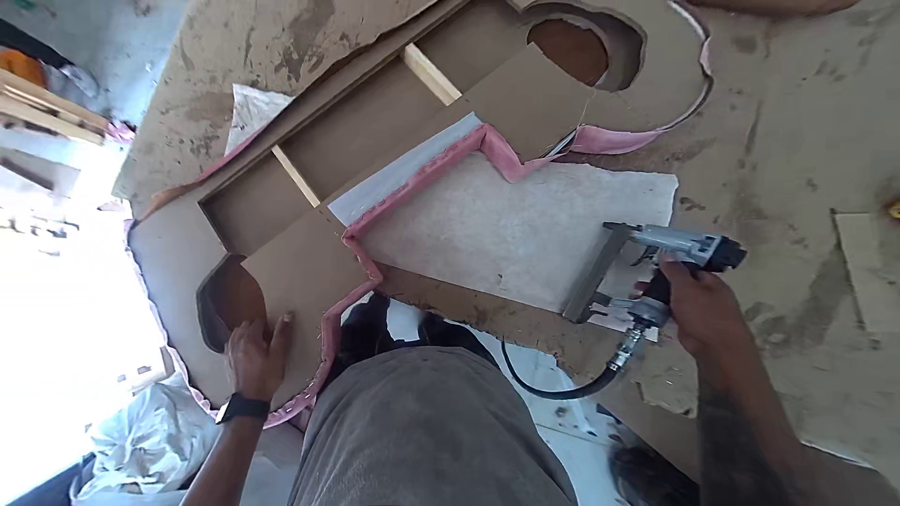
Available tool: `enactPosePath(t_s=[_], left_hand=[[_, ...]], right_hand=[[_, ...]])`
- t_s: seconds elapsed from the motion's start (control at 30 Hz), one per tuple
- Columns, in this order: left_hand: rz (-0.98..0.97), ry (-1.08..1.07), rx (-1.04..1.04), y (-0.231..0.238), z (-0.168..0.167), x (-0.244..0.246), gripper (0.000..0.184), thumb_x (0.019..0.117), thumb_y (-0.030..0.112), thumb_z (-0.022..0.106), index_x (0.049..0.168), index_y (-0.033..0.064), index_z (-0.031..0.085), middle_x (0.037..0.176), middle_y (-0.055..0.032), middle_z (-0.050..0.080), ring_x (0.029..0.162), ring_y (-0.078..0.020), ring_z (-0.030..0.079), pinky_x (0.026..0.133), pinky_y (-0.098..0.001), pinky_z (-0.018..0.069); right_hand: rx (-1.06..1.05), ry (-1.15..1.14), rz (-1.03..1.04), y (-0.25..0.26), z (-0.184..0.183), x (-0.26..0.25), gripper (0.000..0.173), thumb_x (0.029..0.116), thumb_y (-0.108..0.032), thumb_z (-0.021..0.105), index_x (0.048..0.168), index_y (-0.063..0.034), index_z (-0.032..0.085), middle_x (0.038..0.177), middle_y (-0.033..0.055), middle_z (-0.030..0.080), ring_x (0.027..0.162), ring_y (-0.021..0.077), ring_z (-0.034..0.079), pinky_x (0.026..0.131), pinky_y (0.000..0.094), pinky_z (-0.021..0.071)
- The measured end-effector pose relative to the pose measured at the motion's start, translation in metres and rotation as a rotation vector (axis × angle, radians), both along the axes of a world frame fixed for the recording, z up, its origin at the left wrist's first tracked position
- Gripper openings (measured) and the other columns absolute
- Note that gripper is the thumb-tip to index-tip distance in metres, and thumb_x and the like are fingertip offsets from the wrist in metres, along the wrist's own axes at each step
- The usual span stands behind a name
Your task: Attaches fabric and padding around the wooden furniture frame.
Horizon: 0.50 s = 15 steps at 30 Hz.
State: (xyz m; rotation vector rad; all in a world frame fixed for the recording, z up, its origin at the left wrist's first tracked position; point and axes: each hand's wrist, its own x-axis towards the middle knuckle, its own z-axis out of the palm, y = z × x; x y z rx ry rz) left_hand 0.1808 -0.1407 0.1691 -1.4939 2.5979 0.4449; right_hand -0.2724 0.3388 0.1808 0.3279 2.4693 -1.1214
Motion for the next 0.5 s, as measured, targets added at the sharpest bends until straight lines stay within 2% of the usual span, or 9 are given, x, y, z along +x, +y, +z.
enactPosePath(t_s=[0.07, 0.1, 0.13, 0.23, 0.27, 0.33, 0.4, 0.43, 0.5], left_hand=[[0.072, 0.039, 0.061, 0.003, 0.003, -0.003, 0.074, 0.0996, 0.069, 0.04, 0.107, 0.0026, 0.072, 0.103, -0.0192, 0.07, 0.105, -0.0368, 0.067, 0.097, -0.0624, 0.0505], [0.121, 0.043, 0.082, 0.003, 0.008, -0.008, 0.072, 0.1015, 0.067, 0.04, 0.104, 0.0027, 0.073, 0.098, -0.0195, 0.071, 0.099, -0.037, 0.069, 0.092, -0.0637, 0.0519], [0.153, 0.023, 0.092, 0.003, 0.019, -0.01, 0.074, 0.1026, 0.067, 0.036, 0.1, 0.0031, 0.073, 0.091, -0.0196, 0.071, 0.093, -0.0375, 0.07, 0.086, -0.065, 0.0528], [0.152, -0.066, 0.091, 0.0, 0.073, -0.017, 0.082, 0.0977, 0.077, 0.031, 0.089, 0.0075, 0.073, 0.081, -0.0155, 0.07, 0.082, -0.0347, 0.07, 0.077, -0.065, 0.0543], [0.159, -0.084, 0.109, 0.0, 0.097, -0.019, 0.083, 0.0943, 0.082, 0.032, 0.086, 0.0102, 0.072, 0.078, -0.013, 0.069, 0.078, -0.0318, 0.07, 0.073, -0.0635, 0.0554], [0.175, -0.063, 0.197, 0.002, 0.157, -0.026, 0.077, 0.0932, 0.081, 0.039, 0.088, 0.0127, 0.074, 0.08, -0.0086, 0.071, 0.076, -0.0248, 0.07, 0.071, -0.0574, 0.0575], [0.154, -0.014, 0.335, 0.011, 0.228, -0.042, 0.066, 0.101, 0.066, 0.04, 0.104, 0.0092, 0.074, 0.092, -0.0065, 0.072, 0.086, -0.0172, 0.07, 0.08, -0.0485, 0.0591], [0.134, 0.005, 0.391, 0.015, 0.26, -0.052, 0.06, 0.1041, 0.058, 0.038, 0.105, 0.0079, 0.072, 0.091, -0.0044, 0.072, 0.084, -0.0137, 0.07, 0.079, -0.0437, 0.0596], [0.125, 0.054, 0.547, 0.019, 0.324, -0.068, 0.046, 0.1091, 0.044, 0.033, 0.11, 0.0157, 0.069, 0.092, 0.0065, 0.073, 0.084, -0.0021, 0.069, 0.078, -0.0279, 0.0599]], right_hand=[[0.116, 0.19, 0.043, 0.013, -0.001, 0.012, 0.066, 0.1003, -0.057, 0.056, 0.136, -0.0013, 0.056, 0.125, 0.0288, 0.061, 0.113, 0.0429, 0.062, 0.093, 0.068, 0.0476], [0.102, 0.246, 0.082, 0.007, 0.004, 0.024, 0.068, 0.1004, -0.052, 0.058, 0.146, -0.0019, 0.049, 0.14, 0.0304, 0.053, 0.128, 0.0446, 0.054, 0.104, 0.0667, 0.0442], [0.051, 0.275, 0.113, -0.01, 0.01, 0.042, 0.068, 0.1012, -0.049, 0.058, 0.15, -0.004, 0.045, 0.147, 0.0279, 0.048, 0.134, 0.0417, 0.05, 0.107, 0.0628, 0.0441], [-0.323, 0.16, 0.245, -0.105, 0.025, 0.1, 0.049, 0.1023, -0.038, 0.059, 0.145, -0.0133, 0.053, 0.143, 0.0083, 0.058, 0.121, 0.0228, 0.063, 0.095, 0.048, 0.0577], [-0.476, 0.076, 0.345, -0.139, 0.03, 0.117, 0.048, 0.1014, -0.038, 0.061, 0.144, -0.016, 0.055, 0.141, 0.0042, 0.06, 0.119, 0.0201, 0.065, 0.093, 0.0464, 0.0597], [-0.708, 0.045, 0.575, -0.199, 0.043, 0.152, 0.064, 0.097, -0.051, 0.065, 0.151, -0.0196, 0.05, 0.151, 0.0004, 0.053, 0.133, 0.0167, 0.056, 0.104, 0.0457, 0.0552], [-0.952, 0.23, 0.72, -0.243, 0.074, 0.185, 0.077, 0.0938, -0.055, 0.067, 0.155, -0.0144, 0.046, 0.164, 0.0069, 0.036, 0.15, 0.0214, 0.036, 0.119, 0.0479, 0.0422], [-1.078, 0.359, 0.742, -0.261, 0.094, 0.195, 0.08, 0.0935, -0.059, 0.064, 0.155, -0.0106, 0.046, 0.166, 0.0134, 0.03, 0.154, 0.0273, 0.029, 0.123, 0.0508, 0.0364], [-1.302, 0.544, 0.692, -0.288, 0.133, 0.198, 0.078, 0.0951, -0.065, 0.054, 0.152, -0.0105, 0.049, 0.167, 0.0193, 0.024, 0.156, 0.0369, 0.018, 0.124, 0.0608, 0.0272]])
